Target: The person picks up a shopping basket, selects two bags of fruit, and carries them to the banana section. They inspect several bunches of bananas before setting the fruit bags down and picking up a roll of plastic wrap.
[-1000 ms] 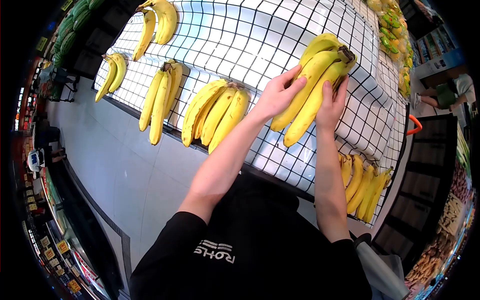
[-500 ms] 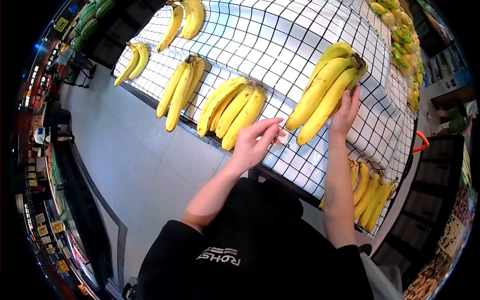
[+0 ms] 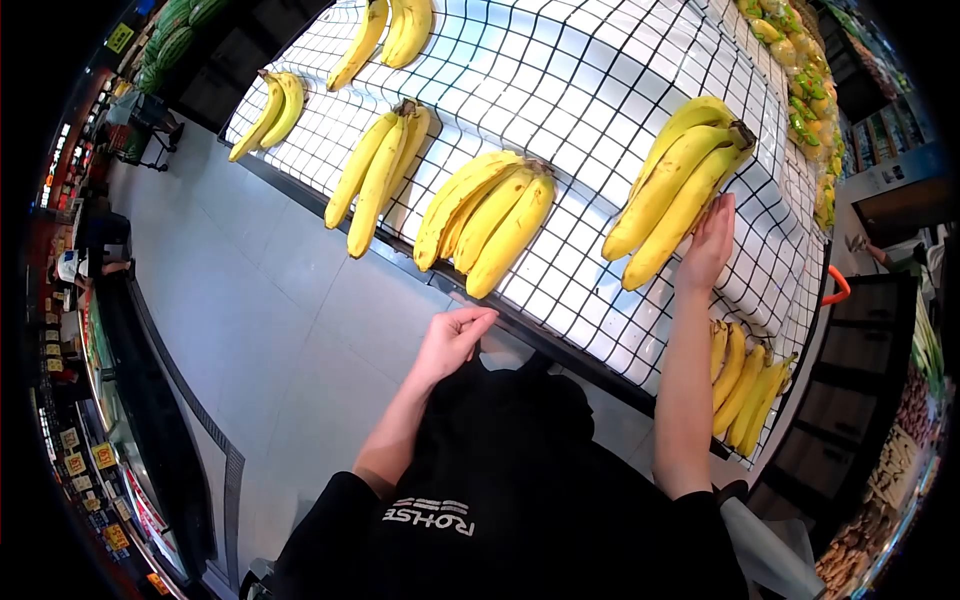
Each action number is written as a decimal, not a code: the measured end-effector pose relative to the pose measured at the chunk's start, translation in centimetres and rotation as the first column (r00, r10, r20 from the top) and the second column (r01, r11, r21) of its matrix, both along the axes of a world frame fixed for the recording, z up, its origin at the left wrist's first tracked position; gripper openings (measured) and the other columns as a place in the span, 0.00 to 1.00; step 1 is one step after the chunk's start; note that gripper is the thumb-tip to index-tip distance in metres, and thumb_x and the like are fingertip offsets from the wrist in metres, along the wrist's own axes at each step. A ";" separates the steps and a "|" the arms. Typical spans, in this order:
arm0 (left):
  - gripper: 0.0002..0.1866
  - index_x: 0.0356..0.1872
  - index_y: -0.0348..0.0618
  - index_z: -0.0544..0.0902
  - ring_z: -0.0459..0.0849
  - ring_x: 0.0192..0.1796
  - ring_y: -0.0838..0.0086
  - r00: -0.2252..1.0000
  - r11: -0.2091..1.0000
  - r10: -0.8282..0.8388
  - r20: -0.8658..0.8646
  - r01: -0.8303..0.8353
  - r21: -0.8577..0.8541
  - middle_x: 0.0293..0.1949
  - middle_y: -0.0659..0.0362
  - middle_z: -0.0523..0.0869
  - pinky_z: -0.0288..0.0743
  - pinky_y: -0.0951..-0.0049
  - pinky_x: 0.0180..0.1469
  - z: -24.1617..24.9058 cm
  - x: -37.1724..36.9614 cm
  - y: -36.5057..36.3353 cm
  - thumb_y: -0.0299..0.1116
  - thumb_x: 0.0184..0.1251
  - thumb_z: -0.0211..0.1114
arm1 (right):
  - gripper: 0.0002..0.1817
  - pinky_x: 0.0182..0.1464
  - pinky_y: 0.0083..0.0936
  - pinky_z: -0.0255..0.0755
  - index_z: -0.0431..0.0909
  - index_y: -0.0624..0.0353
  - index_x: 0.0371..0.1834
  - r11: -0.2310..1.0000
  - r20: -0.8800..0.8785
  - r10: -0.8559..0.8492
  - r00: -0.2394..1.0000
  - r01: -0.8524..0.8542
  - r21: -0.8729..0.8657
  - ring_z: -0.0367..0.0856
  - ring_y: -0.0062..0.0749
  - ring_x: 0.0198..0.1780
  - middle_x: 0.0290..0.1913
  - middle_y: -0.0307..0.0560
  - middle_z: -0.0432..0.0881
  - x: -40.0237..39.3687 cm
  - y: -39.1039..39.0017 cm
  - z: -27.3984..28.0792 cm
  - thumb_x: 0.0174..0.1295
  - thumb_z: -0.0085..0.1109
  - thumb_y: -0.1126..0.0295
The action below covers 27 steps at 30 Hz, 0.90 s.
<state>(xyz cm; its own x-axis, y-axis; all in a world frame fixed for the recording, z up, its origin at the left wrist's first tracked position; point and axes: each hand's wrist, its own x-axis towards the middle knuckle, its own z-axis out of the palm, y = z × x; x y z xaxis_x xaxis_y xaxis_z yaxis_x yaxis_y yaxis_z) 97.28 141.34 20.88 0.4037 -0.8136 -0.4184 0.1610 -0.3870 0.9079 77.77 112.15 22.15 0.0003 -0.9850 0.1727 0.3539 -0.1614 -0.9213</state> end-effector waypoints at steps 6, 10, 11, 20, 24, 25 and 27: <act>0.09 0.41 0.33 0.85 0.69 0.22 0.90 0.996 0.965 0.001 0.091 0.023 -0.260 0.20 0.69 0.78 0.64 0.83 0.24 0.6 5.5 -0.5 0.29 0.66 0.66 | 0.21 0.69 0.35 0.62 0.65 0.73 0.64 0.867 -0.300 -0.458 0.837 0.347 -0.357 0.71 0.40 0.64 0.62 0.59 0.71 0.2 12.8 1.3 0.74 0.38 0.69; 0.09 0.40 0.33 0.84 0.77 0.27 0.81 0.930 0.935 0.002 0.368 0.129 -0.331 0.26 0.59 0.84 0.70 0.80 0.31 -0.4 8.9 -1.0 0.26 0.60 0.69 | 0.16 0.57 0.26 0.72 0.73 0.72 0.56 0.998 -0.461 0.013 0.887 -0.039 -0.047 0.82 0.33 0.50 0.51 0.53 0.81 5.8 20.2 -1.7 0.71 0.45 0.74; 0.10 0.40 0.33 0.84 0.78 0.31 0.76 0.877 0.898 0.056 0.478 0.165 -0.407 0.31 0.57 0.84 0.71 0.76 0.36 -0.2 9.4 -1.5 0.26 0.59 0.69 | 0.14 0.55 0.24 0.73 0.74 0.71 0.55 0.982 -0.487 0.179 0.855 -0.124 0.144 0.83 0.31 0.47 0.49 0.52 0.82 7.3 20.7 -2.3 0.70 0.48 0.76; 0.28 0.62 0.32 0.70 0.64 0.70 0.48 0.726 0.833 0.192 0.660 0.234 -0.501 0.66 0.40 0.67 0.58 0.58 0.69 -2.9 12.1 -4.5 0.27 0.59 0.65 | 0.25 0.50 0.22 0.74 0.68 0.70 0.63 0.963 -0.532 0.136 0.836 0.014 0.267 0.82 0.28 0.45 0.47 0.51 0.82 13.8 18.1 -6.5 0.66 0.58 0.69; 0.34 0.67 0.31 0.63 0.70 0.67 0.55 0.917 0.900 0.146 0.370 0.032 -0.435 0.65 0.40 0.69 0.63 0.64 0.66 -4.5 12.9 -6.0 0.31 0.62 0.65 | 0.28 0.48 0.21 0.75 0.66 0.69 0.65 0.933 -0.544 0.138 0.828 0.075 0.351 0.82 0.27 0.44 0.45 0.51 0.82 14.7 16.6 -7.1 0.65 0.59 0.66; 0.34 0.67 0.31 0.63 0.71 0.66 0.57 0.962 0.920 0.136 0.237 -0.033 -0.391 0.64 0.41 0.70 0.65 0.66 0.65 -4.7 12.9 -6.3 0.31 0.62 0.65 | 0.29 0.47 0.21 0.75 0.66 0.69 0.66 0.921 -0.530 0.157 0.833 0.070 0.383 0.82 0.26 0.43 0.45 0.51 0.82 14.9 16.5 -6.8 0.65 0.59 0.66; 0.36 0.68 0.28 0.61 0.75 0.61 0.65 0.980 0.926 0.098 0.173 -0.026 -0.376 0.61 0.44 0.74 0.67 0.70 0.62 -4.5 13.3 -6.9 0.32 0.62 0.66 | 0.25 0.44 0.19 0.75 0.69 0.70 0.61 0.912 -0.475 0.205 0.856 0.010 0.411 0.83 0.25 0.41 0.43 0.48 0.82 15.4 16.3 -6.2 0.65 0.59 0.67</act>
